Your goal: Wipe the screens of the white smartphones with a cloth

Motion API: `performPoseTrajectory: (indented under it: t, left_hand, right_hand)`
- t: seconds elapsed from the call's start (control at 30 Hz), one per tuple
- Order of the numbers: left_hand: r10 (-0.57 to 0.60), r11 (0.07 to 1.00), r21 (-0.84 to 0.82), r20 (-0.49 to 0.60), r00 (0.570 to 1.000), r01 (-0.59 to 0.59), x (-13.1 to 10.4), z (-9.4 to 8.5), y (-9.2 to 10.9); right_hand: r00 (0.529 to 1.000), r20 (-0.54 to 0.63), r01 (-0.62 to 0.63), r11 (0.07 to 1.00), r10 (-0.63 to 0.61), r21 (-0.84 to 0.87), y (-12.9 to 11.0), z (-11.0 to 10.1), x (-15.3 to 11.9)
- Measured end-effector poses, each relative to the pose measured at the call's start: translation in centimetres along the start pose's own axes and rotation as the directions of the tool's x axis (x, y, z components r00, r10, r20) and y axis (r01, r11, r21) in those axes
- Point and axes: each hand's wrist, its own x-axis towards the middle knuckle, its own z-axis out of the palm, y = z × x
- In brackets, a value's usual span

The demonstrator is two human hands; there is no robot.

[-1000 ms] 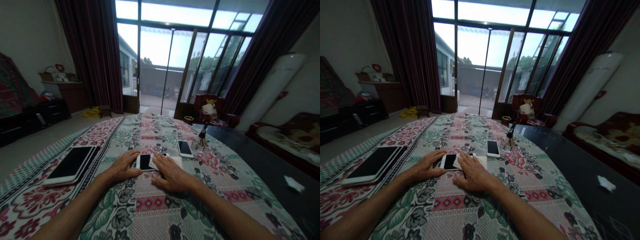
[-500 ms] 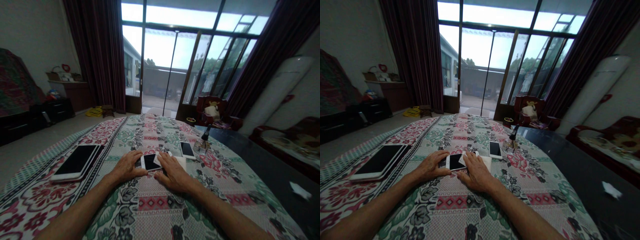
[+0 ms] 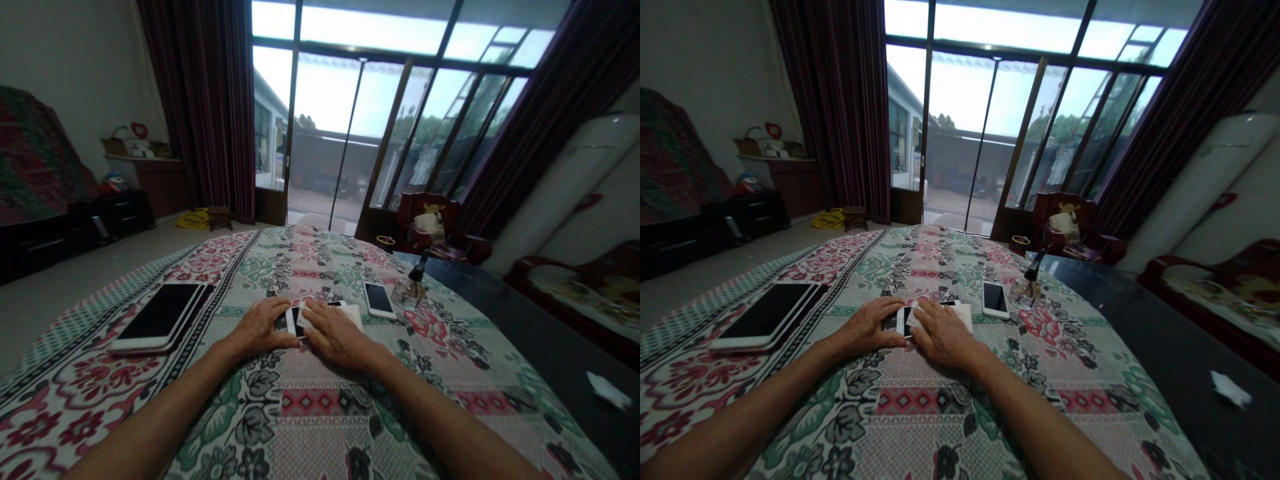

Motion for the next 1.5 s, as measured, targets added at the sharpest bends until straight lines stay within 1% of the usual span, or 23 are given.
performPoseTrajectory:
  t: [0.1, 0.2, 0.27, 0.3, 0.37, 0.4, 0.47, 0.57, 0.7, 0.8, 0.87, 0.97, 1.07, 1.13, 1.2, 1.33, 1.43, 1.5]
  left_hand:
    - [-0.017, 1.0, -0.004, -0.005, 1.0, 0.017, 0.0, 0.1, 0.2]
    - [-0.029, 1.0, -0.007, 0.002, 1.0, 0.029, 0.0, 0.0, 0.2]
    - [-0.032, 0.999, -0.022, 0.017, 0.999, 0.033, 0.0, -0.4, 0.1]
    - [-0.028, 0.999, -0.039, 0.035, 0.999, 0.03, 0.0, -0.7, 0.0]
    - [0.002, 0.995, -0.095, 0.101, 0.995, 0.007, 0.0, -1.4, -0.2]
    - [0.037, 0.991, -0.133, 0.134, 0.99, -0.019, 0.0, -1.7, -0.4]
    - [0.086, 0.98, -0.19, 0.178, 0.98, -0.051, -0.1, -2.1, -0.7]
    - [0.07, 0.978, -0.206, 0.187, 0.98, -0.03, -0.3, -2.2, -1.2]
    - [0.039, 0.98, -0.2, 0.184, 0.982, -0.002, -0.4, -1.8, -1.4]
    - [0.065, 0.975, -0.221, 0.176, 0.982, -0.024, -0.3, -1.9, -1.2]
    - [0.088, 0.968, -0.245, 0.164, 0.982, -0.046, -0.1, -2.0, -0.9]
    - [0.078, 0.967, -0.251, 0.152, 0.985, -0.038, 0.0, -2.0, -0.7]
    - [0.036, 0.974, -0.227, 0.138, 0.99, -0.004, 0.1, -2.0, -0.6]
    - [0.029, 0.975, -0.222, 0.134, 0.991, 0.002, 0.1, -2.0, -0.6]
    - [0.022, 0.975, -0.222, 0.131, 0.991, 0.007, 0.1, -1.9, -0.6]
    - [-0.028, 0.976, -0.21, 0.128, 0.991, 0.055, 0.0, -1.6, -1.0]
    - [-0.044, 0.975, -0.209, 0.123, 0.991, 0.069, 0.0, -1.5, -1.2]
    - [-0.038, 0.975, -0.212, 0.111, 0.993, 0.061, 0.1, -1.5, -1.3]
  right_hand:
    - [0.994, 0.0, -0.106, 0.994, 0.106, -0.003, -0.2, 0.4, 0.6]
    - [0.973, 0.051, -0.224, 0.975, 0.223, 0.003, -0.6, 0.5, 0.8]
    - [0.961, 0.089, -0.266, 0.964, 0.263, 0.019, -1.1, 0.3, 0.7]
    - [0.959, 0.105, -0.266, 0.963, 0.261, 0.032, -1.3, 0.3, 0.5]
    - [0.964, 0.126, -0.241, 0.968, 0.232, 0.063, -1.8, 0.2, 0.0]
    - [0.969, 0.126, -0.222, 0.972, 0.211, 0.081, -2.1, 0.2, -0.3]
    - [0.98, 0.103, -0.184, 0.976, 0.173, 0.113, -2.6, 0.3, -0.9]
    - [0.993, 0.07, -0.104, 0.986, 0.096, 0.13, -3.2, 0.6, -1.4]
    - [0.999, 0.043, 0.016, 0.995, -0.02, 0.095, -3.2, 0.5, -0.7]
    - [1.0, 0.006, 0.025, 0.999, -0.026, 0.046, -2.6, 0.5, 0.4]
    - [1.0, -0.011, -0.01, 1.0, 0.01, 0.019, -2.2, 0.7, 1.0]
    - [0.992, -0.037, -0.122, 0.993, 0.121, -0.01, -2.1, 1.1, 1.4]
    - [0.966, -0.035, -0.256, 0.967, 0.255, -0.015, -2.6, 1.3, 1.1]
    - [0.96, -0.01, -0.281, 0.96, 0.281, -0.008, -3.1, 1.2, 0.5]
    - [0.973, 0.009, -0.232, 0.973, 0.231, 0.005, -3.6, 0.9, -0.1]
    - [0.998, 0.024, -0.061, 0.998, 0.06, 0.024, -4.1, 0.2, -0.6]
    - [0.999, 0.019, 0.037, 0.999, -0.037, 0.026, -4.0, 0.0, -0.2]
    - [0.997, 0.003, 0.076, 0.997, -0.077, 0.033, -3.7, 0.2, 0.4]
